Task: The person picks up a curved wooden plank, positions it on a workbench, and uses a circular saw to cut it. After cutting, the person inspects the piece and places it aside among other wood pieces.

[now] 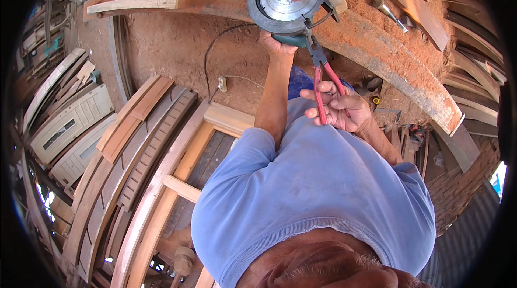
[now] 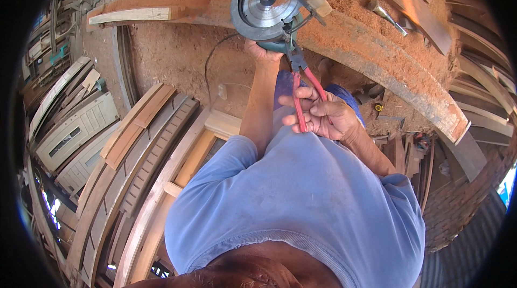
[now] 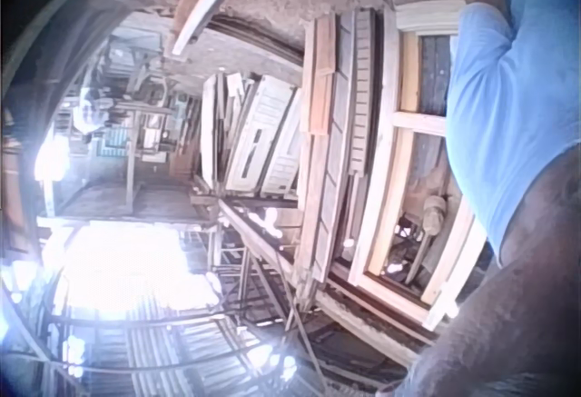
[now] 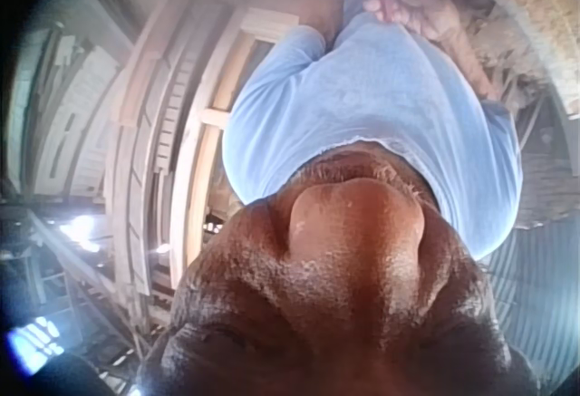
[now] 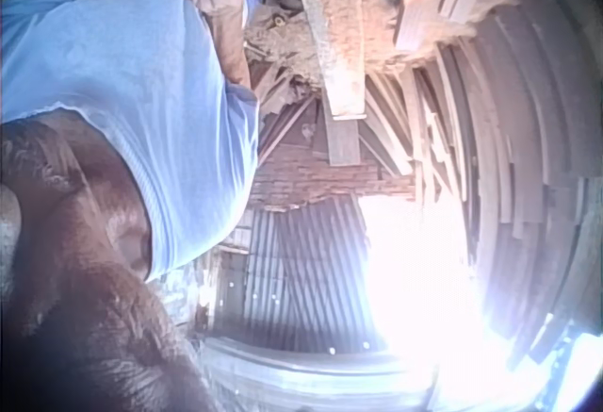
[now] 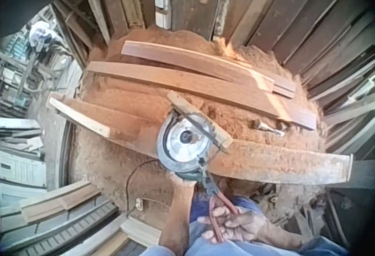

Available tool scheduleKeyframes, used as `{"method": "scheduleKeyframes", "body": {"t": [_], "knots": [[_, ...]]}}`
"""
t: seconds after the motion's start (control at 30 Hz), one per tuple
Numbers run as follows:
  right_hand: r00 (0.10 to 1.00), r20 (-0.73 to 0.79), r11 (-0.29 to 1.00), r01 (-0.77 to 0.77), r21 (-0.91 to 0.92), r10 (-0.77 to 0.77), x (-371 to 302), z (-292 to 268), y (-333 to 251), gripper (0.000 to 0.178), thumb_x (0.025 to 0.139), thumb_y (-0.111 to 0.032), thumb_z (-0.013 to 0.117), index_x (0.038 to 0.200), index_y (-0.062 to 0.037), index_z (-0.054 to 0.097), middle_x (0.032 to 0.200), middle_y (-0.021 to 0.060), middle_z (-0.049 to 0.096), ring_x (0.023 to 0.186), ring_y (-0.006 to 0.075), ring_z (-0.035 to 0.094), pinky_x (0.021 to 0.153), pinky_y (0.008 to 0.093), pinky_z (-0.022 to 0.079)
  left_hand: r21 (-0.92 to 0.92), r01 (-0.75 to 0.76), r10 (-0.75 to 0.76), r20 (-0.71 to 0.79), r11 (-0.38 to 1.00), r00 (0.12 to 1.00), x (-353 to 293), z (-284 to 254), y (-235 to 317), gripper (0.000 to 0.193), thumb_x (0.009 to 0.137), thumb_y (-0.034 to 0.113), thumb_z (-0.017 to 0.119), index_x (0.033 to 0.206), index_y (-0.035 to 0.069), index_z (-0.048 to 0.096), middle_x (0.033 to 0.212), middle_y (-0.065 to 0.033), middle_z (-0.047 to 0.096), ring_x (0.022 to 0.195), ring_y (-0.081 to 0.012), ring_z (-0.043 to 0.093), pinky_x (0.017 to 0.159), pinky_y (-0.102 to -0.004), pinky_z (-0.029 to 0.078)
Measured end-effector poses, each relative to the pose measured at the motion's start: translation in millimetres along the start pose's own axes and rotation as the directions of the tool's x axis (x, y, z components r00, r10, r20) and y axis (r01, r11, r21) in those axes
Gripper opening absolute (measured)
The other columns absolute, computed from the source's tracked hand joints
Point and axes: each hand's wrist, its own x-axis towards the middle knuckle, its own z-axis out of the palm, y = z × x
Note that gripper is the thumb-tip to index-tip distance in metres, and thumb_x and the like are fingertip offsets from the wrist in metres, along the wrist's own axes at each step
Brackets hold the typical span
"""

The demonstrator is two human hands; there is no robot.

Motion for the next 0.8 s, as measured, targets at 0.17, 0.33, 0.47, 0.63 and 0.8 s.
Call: {"method": "scheduleKeyframes", "body": {"t": [0.17, 0.33, 0.47, 0.63, 0.8], "knots": [[0.999, 0.046, 1.000, -0.015, -0.007, 0.015, 0.6, -1.9, 2.1, 0.054, 0.092, 0.009, 0.047, 0.145, 0.0028, 0.053, 0.153, 0.0396, 0.043, 0.125, 0.0551, 0.061, 0.104, 0.0587, 0.058, -0.006, 0.006, -0.005, 0.052, 1.000, 0.999, -4.6, 11.4, -1.5, 0.048, 0.090, 0.023, 0.067, 0.132, 0.000, 0.063, 0.135, -0.0174, 0.068, 0.126, -0.0357, 0.064, 0.110, -0.0556, 0.049], [1.000, 0.022, 1.000, -0.022, 0.007, 0.022, 7.1, 0.5, 1.6, 0.052, 0.093, 0.008, 0.048, 0.144, 0.0019, 0.054, 0.151, 0.0391, 0.047, 0.122, 0.0529, 0.065, 0.103, 0.0565, 0.059, -0.054, 0.013, -0.010, 0.056, 0.998, 0.998, -5.2, 9.6, -1.0, 0.047, 0.090, 0.022, 0.067, 0.131, 0.000, 0.063, 0.135, -0.0171, 0.068, 0.127, -0.0349, 0.064, 0.112, -0.0548, 0.048], [0.998, 0.059, 0.999, -0.024, 0.036, 0.022, 9.6, -5.7, 4.3, 0.047, 0.093, 0.008, 0.048, 0.138, -0.0017, 0.058, 0.145, 0.0370, 0.052, 0.114, 0.0472, 0.069, 0.100, 0.0545, 0.060, -0.080, 0.036, -0.031, 0.064, 0.996, 0.997, -2.9, 3.6, 1.8, 0.046, 0.090, 0.021, 0.067, 0.130, 0.000, 0.063, 0.134, -0.0172, 0.069, 0.126, -0.0349, 0.064, 0.112, -0.0545, 0.048], [0.997, 0.080, 0.995, 0.012, 0.103, -0.021, 13.4, 0.4, 13.1, 0.033, 0.093, 0.006, 0.050, 0.120, -0.0081, 0.062, 0.119, 0.0221, 0.064, 0.092, 0.0287, 0.066, 0.084, 0.0467, 0.059, -0.082, 0.037, -0.032, 0.060, 0.996, 0.998, -3.1, 4.0, 1.7, 0.046, 0.090, 0.022, 0.067, 0.129, -0.001, 0.063, 0.134, -0.0176, 0.069, 0.126, -0.0352, 0.064, 0.111, -0.0550, 0.048], [0.997, -0.075, 1.000, 0.006, 0.027, -0.004, 11.3, 20.6, 14.5, 0.021, 0.093, 0.002, 0.052, 0.109, -0.0090, 0.060, 0.101, 0.0106, 0.058, 0.080, 0.0195, 0.055, 0.073, 0.0391, 0.052, -0.037, 0.027, -0.025, 0.053, 0.999, 0.998, -3.3, 8.3, 1.3, 0.045, 0.089, 0.022, 0.067, 0.128, -0.001, 0.064, 0.132, -0.0179, 0.070, 0.125, -0.0354, 0.065, 0.111, -0.0552, 0.049]]}}
